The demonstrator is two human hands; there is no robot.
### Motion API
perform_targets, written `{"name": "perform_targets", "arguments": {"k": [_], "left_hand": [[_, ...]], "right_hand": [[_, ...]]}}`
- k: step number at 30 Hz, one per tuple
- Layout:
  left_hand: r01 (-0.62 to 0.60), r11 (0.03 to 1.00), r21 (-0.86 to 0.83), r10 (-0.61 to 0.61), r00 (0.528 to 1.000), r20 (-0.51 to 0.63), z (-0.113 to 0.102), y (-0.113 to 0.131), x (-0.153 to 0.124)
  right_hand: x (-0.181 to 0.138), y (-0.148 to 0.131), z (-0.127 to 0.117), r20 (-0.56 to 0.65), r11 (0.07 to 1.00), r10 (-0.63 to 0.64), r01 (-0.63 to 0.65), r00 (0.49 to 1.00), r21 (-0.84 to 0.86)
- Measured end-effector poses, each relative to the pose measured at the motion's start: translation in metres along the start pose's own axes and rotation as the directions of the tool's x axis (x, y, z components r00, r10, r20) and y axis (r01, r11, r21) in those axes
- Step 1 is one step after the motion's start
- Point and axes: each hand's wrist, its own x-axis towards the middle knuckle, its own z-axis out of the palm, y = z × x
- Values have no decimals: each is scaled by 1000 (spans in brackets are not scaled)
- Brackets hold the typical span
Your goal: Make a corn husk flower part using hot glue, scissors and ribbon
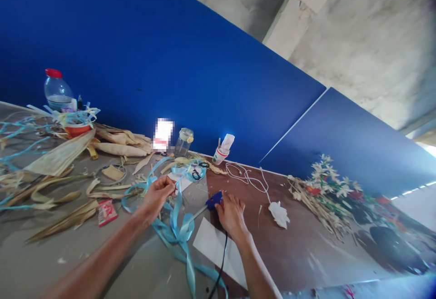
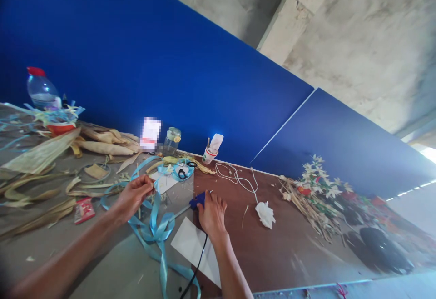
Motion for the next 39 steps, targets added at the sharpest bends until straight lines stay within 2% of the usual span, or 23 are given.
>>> {"name": "perform_targets", "arguments": {"k": [2, 4, 6, 9, 12, 16, 20, 24, 27, 30, 34, 39], "left_hand": [[-5, 1000, 2, 5, 1000, 31, 0, -3, 0], [-16, 1000, 13, 15, 998, 68, -1, -6, 1], [-37, 998, 47, 33, 995, 91, -1, -8, 2], [-68, 990, 125, 56, 994, 94, -1, -7, 3], [-88, 981, 174, 77, 995, 71, 0, -5, 1], [-102, 969, 224, 96, 995, 36, 0, -8, -2], [-126, 941, 314, 112, 992, 60, 1, -10, -4], [-198, 870, 451, 183, 980, 78, 4, -9, -7], [-214, 876, 432, 216, 975, 43, 7, -9, -8], [-216, 886, 410, 228, 973, 21, 7, -10, -7], [-248, 866, 434, 261, 965, 32, 6, -13, -6], [-302, 792, 530, 315, 947, 69, 3, -15, -8]], "right_hand": [[5, -15, -5, -57, 950, -19, 36, 998, 311], [10, -37, -6, -4, 743, -97, 75, 995, 665], [15, -62, -2, 91, 499, -115, -22, 989, 866], [20, -92, 10, 224, 224, -146, -188, 964, 956], [23, -106, 22, 283, 86, -101, -275, 954, 958], [25, -109, 30, 314, 25, -37, -313, 949, 949], [24, -108, 34, 334, 75, 38, -336, 942, 939], [23, -109, 34, 372, 100, 8, -371, 928, 923], [21, -111, 34, 336, 146, 13, -334, 942, 931], [20, -113, 34, 313, 152, 32, -315, 949, 937], [19, -115, 34, 316, 90, 38, -318, 948, 944], [16, -120, 31, 358, -108, 17, -354, 934, 929]]}}
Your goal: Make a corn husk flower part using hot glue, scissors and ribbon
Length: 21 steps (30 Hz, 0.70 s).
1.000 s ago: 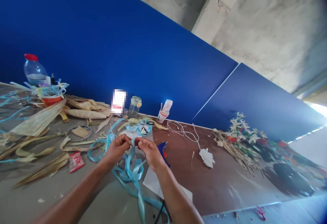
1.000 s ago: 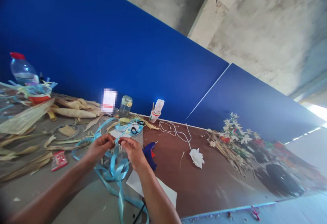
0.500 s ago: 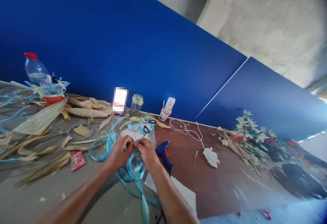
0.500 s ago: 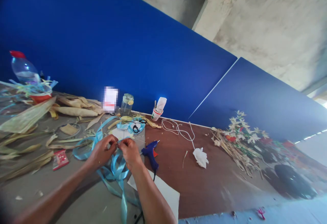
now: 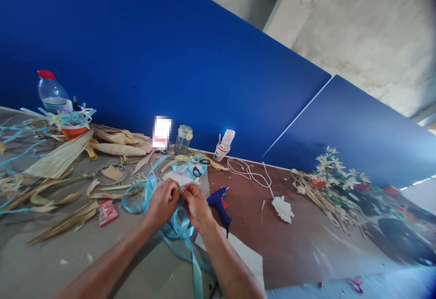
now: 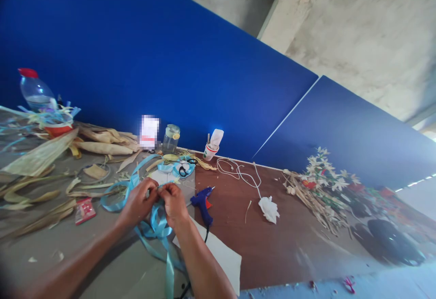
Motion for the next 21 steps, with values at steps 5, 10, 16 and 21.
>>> {"name": "perform_targets", "arguments": {"k": [5, 10, 16, 21], "left_hand": [[-64, 998, 10, 64, 998, -26, -1, 3, -1], [-49, 983, -174, 25, 990, -139, -1, 4, -1], [-214, 963, 164, 233, 967, -107, 0, -9, -2], [-238, 914, 329, 279, 957, -84, 0, -10, -1]], "right_hand": [[0, 0, 1, 90, 977, 105, -120, 990, 174], [3, 1, -3, 123, 935, 185, -213, 975, 285], [2, 0, -4, 98, 904, 261, -279, 960, 324], [4, -1, -5, 222, 842, 291, -359, 931, 403]]}}
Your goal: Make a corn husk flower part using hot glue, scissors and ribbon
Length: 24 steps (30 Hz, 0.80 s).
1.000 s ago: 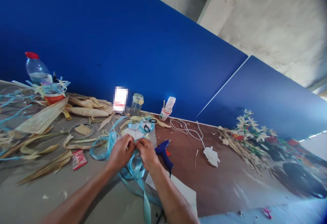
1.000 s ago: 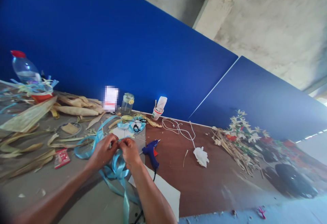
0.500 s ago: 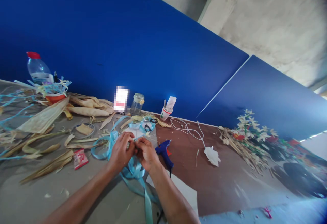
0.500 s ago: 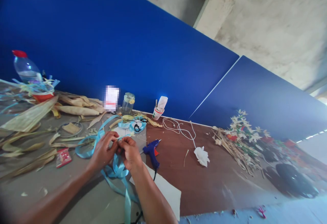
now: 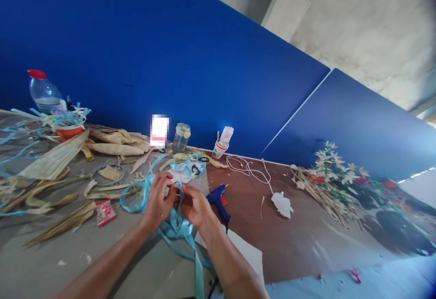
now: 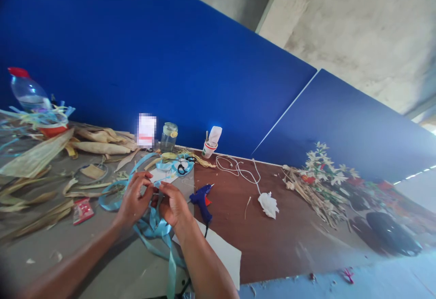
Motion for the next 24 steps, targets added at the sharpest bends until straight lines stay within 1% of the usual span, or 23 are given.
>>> {"name": "perform_targets", "arguments": {"k": [2, 4, 9, 12, 15, 17, 20, 22, 24], "left_hand": [[1, 1000, 6, -1, 1000, 13, 0, 1, 0], [0, 1000, 7, 0, 1000, 25, 0, 1, 0], [6, 1000, -23, -4, 999, 46, 1, 3, 0], [45, 996, -79, -39, 996, 77, 1, 6, 0], [112, 966, -232, -77, 985, 152, 1, 7, 2], [236, 891, -388, -159, 962, 220, 1, 5, 2], [446, 699, -559, -332, 895, 298, -1, 3, 4], [511, 617, -599, -397, 859, 324, -2, 4, 6], [545, 575, -610, -414, 837, 357, -3, 8, 8]], "right_hand": [[2, 1, 0, 0, 1000, -19, 19, 1000, 18], [3, 3, 1, -42, 998, -58, 59, 997, 15], [2, 4, 4, -119, 987, -158, 152, 980, -58], [-1, 2, 7, -152, 961, -241, 214, 958, -174], [-5, 0, 8, -148, 873, -397, 323, 906, -366], [-7, -2, 8, -120, 791, -479, 368, 870, -489], [-12, -5, 9, -100, 680, -522, 342, 847, -649], [-14, -6, 10, -86, 586, -538, 299, 838, -753], [-15, -6, 11, -43, 486, -549, 277, 835, -829]]}}
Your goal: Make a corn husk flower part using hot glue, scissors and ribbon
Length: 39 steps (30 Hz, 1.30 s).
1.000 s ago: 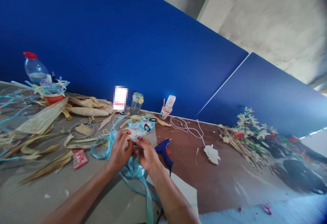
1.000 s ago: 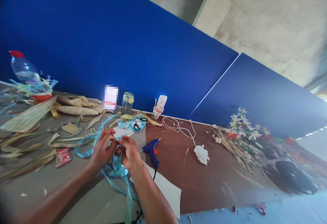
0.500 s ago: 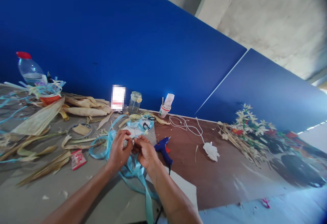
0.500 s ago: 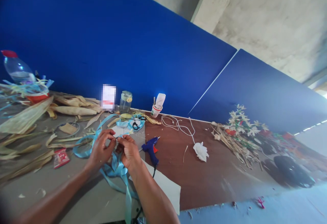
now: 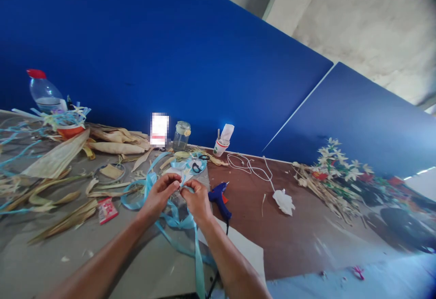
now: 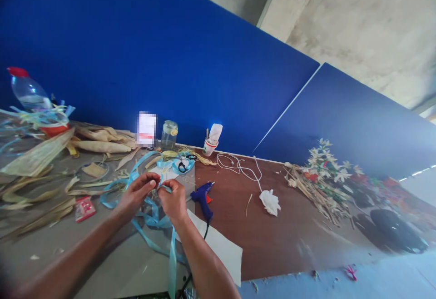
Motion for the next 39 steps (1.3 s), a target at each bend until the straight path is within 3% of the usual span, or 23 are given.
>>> {"name": "perform_targets", "arguments": {"k": [7, 16, 22, 31, 35, 39], "left_hand": [[96, 994, -59, -93, 994, 60, 2, 7, 2], [124, 977, -174, -129, 991, -17, -1, 9, 6], [115, 983, -146, -123, 991, -49, -2, 4, 6], [175, 980, -96, -177, 984, -10, -2, 4, 6], [224, 964, -143, -223, 975, 23, 0, 9, 4], [231, 947, -221, -209, 971, 119, 1, 9, 3]], "right_hand": [[0, 4, 2, 60, 982, -70, 79, 996, -173], [-2, 5, 3, 51, 987, -49, 57, 997, -151], [-3, 5, 3, 20, 982, -49, 51, 999, -184], [-6, 9, 5, 24, 951, -151, 152, 988, -271], [-6, 3, 2, 61, 971, -121, 131, 991, -201], [-1, 3, -1, 69, 1000, 11, -11, 998, 5]]}}
